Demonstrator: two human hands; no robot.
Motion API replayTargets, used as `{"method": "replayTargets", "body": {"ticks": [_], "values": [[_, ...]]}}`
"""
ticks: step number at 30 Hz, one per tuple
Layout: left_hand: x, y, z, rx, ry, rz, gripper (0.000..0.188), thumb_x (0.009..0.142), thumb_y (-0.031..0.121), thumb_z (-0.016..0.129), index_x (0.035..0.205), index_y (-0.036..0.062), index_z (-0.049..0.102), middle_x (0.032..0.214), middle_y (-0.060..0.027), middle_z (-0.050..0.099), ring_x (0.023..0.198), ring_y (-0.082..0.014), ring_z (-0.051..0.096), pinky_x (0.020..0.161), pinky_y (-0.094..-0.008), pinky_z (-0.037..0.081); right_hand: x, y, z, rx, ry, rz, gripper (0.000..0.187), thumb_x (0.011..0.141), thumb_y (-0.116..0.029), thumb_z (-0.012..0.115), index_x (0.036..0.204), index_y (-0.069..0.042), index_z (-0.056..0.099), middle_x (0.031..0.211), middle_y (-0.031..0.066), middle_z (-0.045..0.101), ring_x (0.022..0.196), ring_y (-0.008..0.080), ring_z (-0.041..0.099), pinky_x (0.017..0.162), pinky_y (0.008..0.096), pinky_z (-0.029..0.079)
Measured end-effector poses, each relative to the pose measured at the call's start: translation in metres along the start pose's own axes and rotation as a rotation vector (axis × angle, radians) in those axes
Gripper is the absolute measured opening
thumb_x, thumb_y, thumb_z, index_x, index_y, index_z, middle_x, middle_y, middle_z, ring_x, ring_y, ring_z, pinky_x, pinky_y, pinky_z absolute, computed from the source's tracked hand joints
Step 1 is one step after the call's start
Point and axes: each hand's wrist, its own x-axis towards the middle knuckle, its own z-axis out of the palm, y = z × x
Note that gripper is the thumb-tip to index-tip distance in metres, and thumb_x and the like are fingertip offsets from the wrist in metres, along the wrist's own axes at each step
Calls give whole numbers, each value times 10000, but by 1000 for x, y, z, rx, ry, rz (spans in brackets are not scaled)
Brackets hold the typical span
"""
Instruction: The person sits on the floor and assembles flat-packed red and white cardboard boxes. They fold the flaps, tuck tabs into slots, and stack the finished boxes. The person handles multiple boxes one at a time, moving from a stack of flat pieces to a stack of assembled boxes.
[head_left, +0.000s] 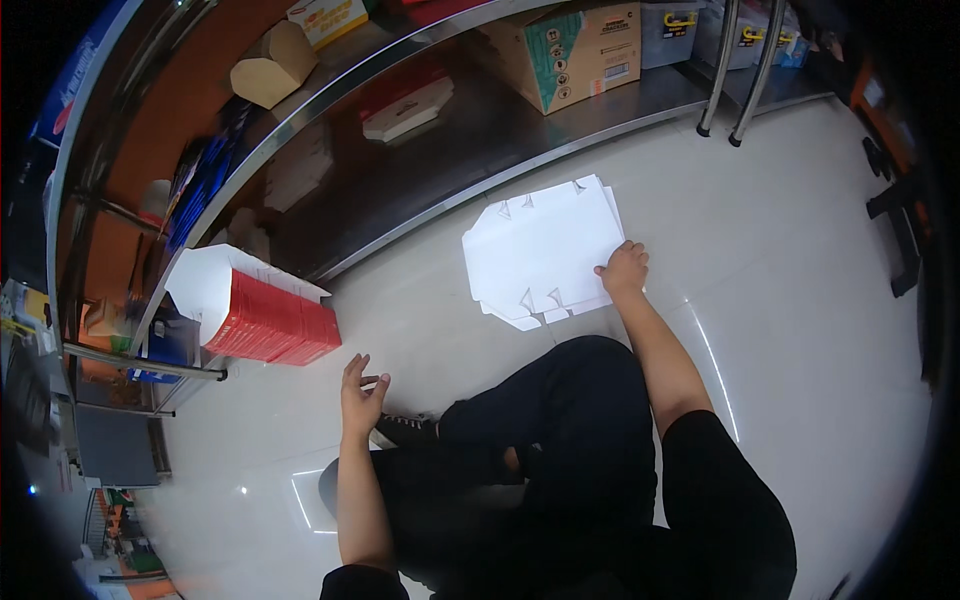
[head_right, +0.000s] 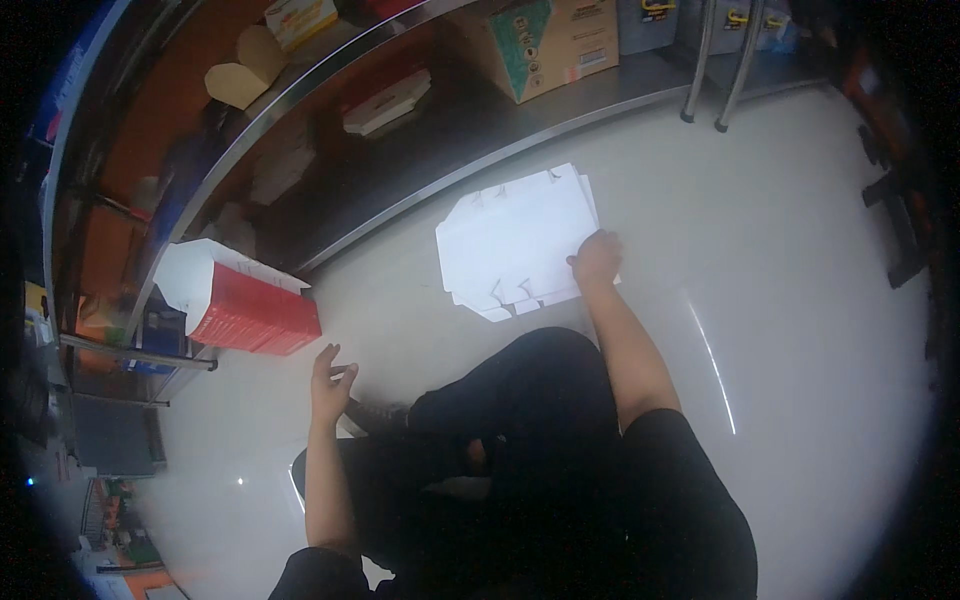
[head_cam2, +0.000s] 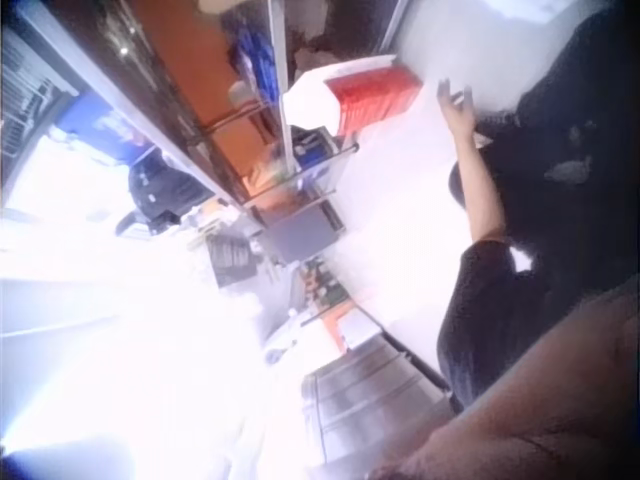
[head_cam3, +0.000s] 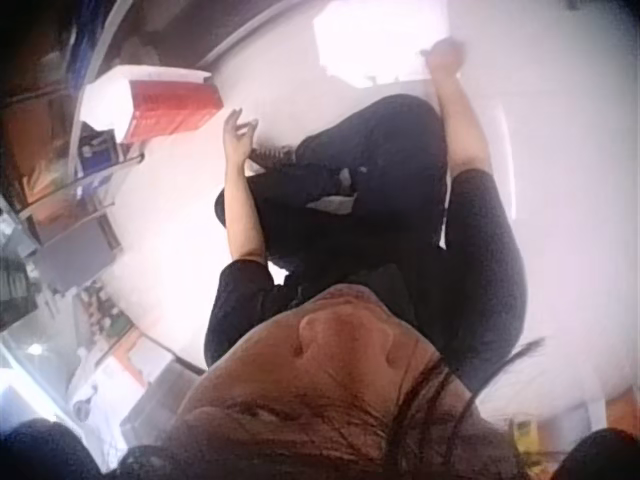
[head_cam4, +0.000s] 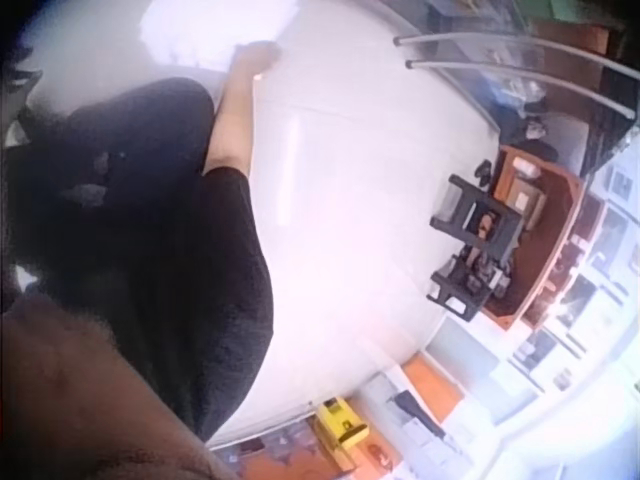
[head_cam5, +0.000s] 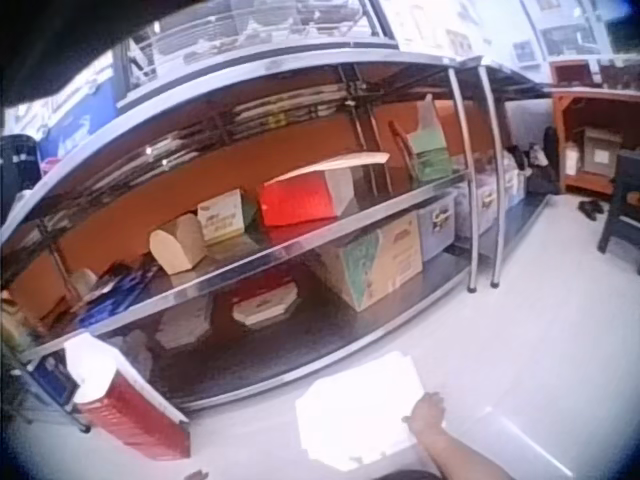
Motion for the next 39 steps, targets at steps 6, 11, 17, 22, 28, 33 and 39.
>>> {"method": "replayTargets", "body": {"ticks": [6, 11, 17, 22, 28, 33, 39], "values": [[0, -9, 4, 17, -66, -15, 583, 885, 181, 766, 1389, -9, 543, 1499, -229, 441, 1031, -289, 696, 832, -370, 594, -4, -6, -12, -101, -11, 4, 734, 721, -379, 904, 1221, -3, 519, 1246, 134, 532, 1183, 315, 555, 938, 475, 537], [-3, -13, 8, 77, -142, -21, 598, 888, 206, 765, 1395, -13, 538, 1482, -228, 463, 1034, -300, 696, 858, -378, 582, 2, -2, -3, -41, -53, -44, 756, 762, -365, 865, 1290, 12, 476, 1224, 170, 608, 1153, 327, 616, 940, 436, 532], [-5, -7, 9, 103, -151, -21, 618, 874, 238, 777, 1390, -15, 548, 1466, -246, 485, 1020, -313, 710, 847, -376, 586, 35, 31, 22, 454, -176, -201, 709, 833, -152, 760, 1411, 80, 421, 1338, 267, 589, 1256, 393, 575, 1047, 428, 477], [0, -10, 5, 62, -157, -1, 719, 851, 282, 800, 1434, -12, 498, 1456, -263, 485, 1016, -322, 706, 845, -385, 586, 30, 10, -43, 774, -323, -461, 630, 867, -50, 690, 1435, 67, 445, 1367, 248, 577, 1287, 342, 552, 1086, 392, 426], [30, -13, 1, -125, -30, -115, 899, 846, 306, 797, 1531, -36, 325, 1442, -268, 493, 1187, -310, 622, 973, -410, 520, -71, -58, -157, 829, -515, -792, 584, 885, 23, 658, 1431, 48, 450, 1361, 169, 580, 1300, 244, 519, 1103, 376, 393], [35, -9, -18, -837, 310, -1, 713, 899, 211, 699, 1482, -28, 367, 1353, -190, 564, 1216, -241, 570, 1008, -378, 473, -127, -116, -161, 976, -595, -856, 513, 894, 6, 670, 1376, 47, 501, 1334, 137, 600, 1237, 217, 562, 1067, 359, 428], [29, -43, -51, -918, 702, 19, 264, 863, 72, 575, 1111, -1, 631, 994, -58, 673, 894, -141, 614, 828, -284, 479, -145, -175, -74, 735, -526, -958, 356, 921, -51, 674, 1246, 66, 589, 1155, 161, 704, 1066, 249, 666, 961, 367, 496]]}}
